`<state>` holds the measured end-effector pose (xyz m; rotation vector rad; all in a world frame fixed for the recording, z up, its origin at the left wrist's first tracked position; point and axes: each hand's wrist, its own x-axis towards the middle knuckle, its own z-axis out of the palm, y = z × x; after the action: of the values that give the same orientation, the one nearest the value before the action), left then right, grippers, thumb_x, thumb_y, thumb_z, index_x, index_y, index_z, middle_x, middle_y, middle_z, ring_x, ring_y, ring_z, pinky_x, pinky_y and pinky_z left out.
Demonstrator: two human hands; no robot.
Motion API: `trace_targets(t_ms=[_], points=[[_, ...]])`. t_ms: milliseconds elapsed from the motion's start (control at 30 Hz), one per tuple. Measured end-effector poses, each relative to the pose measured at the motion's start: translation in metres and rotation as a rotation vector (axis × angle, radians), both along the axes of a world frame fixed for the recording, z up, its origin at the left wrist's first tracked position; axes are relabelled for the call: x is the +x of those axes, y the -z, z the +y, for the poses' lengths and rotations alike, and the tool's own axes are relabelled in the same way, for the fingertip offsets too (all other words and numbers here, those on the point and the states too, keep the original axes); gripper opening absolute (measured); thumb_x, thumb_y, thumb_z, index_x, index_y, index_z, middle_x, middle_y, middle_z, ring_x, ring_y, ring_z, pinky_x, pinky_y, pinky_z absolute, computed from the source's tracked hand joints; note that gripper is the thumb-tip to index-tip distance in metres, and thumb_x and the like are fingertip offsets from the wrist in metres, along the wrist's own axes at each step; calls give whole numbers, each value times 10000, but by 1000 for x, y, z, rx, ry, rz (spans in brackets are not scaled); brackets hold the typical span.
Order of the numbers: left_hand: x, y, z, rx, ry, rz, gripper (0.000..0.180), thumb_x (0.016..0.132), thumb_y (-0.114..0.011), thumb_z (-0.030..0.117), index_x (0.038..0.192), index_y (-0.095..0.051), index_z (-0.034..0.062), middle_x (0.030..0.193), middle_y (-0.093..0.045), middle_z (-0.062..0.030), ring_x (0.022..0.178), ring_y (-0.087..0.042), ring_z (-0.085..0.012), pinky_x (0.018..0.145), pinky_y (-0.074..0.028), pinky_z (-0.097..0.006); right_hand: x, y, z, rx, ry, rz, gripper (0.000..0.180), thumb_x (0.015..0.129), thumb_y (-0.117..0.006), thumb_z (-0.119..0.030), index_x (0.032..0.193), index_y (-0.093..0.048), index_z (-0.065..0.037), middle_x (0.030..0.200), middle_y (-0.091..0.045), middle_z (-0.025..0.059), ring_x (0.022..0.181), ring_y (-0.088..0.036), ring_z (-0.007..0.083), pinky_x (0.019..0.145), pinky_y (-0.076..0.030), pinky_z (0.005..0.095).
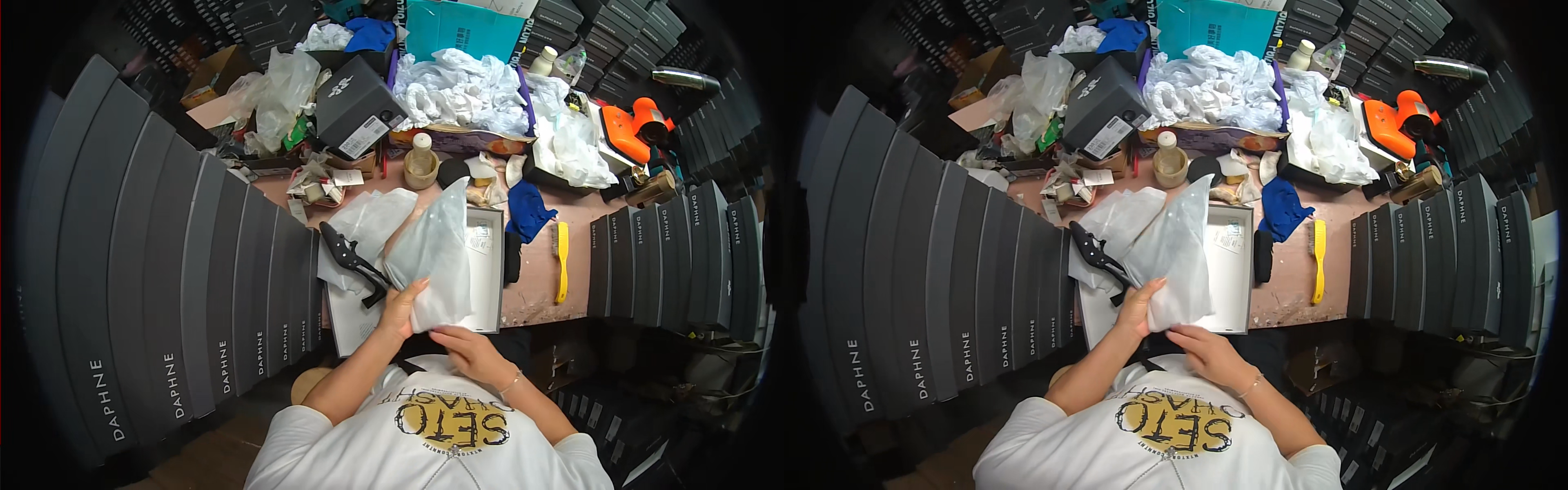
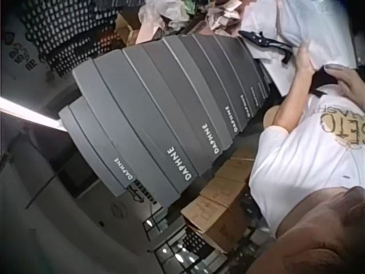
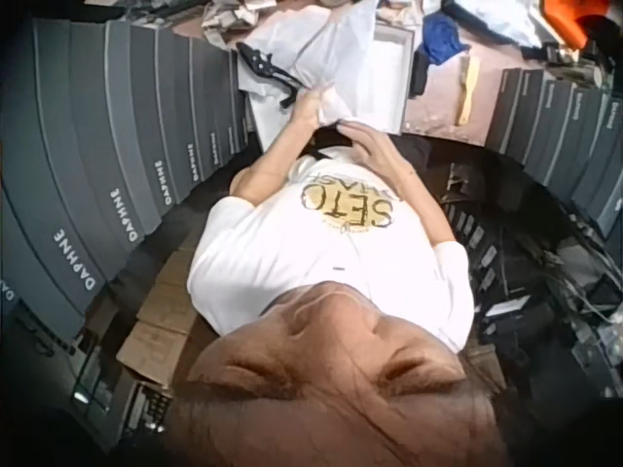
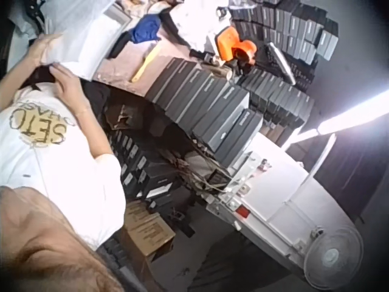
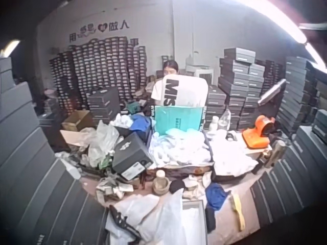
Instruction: Inspecting and packing shoes into boxes at a warehouse workstation.
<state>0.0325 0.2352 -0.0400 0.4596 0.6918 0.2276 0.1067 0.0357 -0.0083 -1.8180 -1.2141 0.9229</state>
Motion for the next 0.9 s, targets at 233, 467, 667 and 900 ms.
trace_targets(t_ms=[233,467,667,900], points=[[9,0,-66,1108,474,82,593,729,-727,78,1249,-464,-31,1080,-628,-198,992,-625,-341,872,-479,-378,38,-6,42,405,928,1133,591,911,-584,-217,1384,-313,10,1353,-440,134,1207,-453,186,1005,-371,326],[-5,26,-4,1641,515,154,550,689,-773,154,1167,-539,17,1127,-551,-182,1099,-510,-340,947,-404,-377,51,120,34,-107,694,125,547,826,-620,-184,1295,-435,27,1111,-580,186,994,-580,314,886,-460,401],[-55,111,78,919,-168,747,764,788,-746,231,1358,-299,-12,1170,-520,-183,1077,-516,-291,897,-432,-365,43,119,33,-398,387,-331,725,753,-702,-252,1338,-382,33,1100,-526,269,1090,-479,436,910,-434,441],[-57,99,79,363,-93,350,277,849,-671,176,1040,-516,49,961,-603,-64,807,-590,-107,637,-484,-260,54,46,33,24,297,-229,820,766,-746,-297,1390,-305,2,1389,-364,248,1276,-383,388,1043,-343,427]])
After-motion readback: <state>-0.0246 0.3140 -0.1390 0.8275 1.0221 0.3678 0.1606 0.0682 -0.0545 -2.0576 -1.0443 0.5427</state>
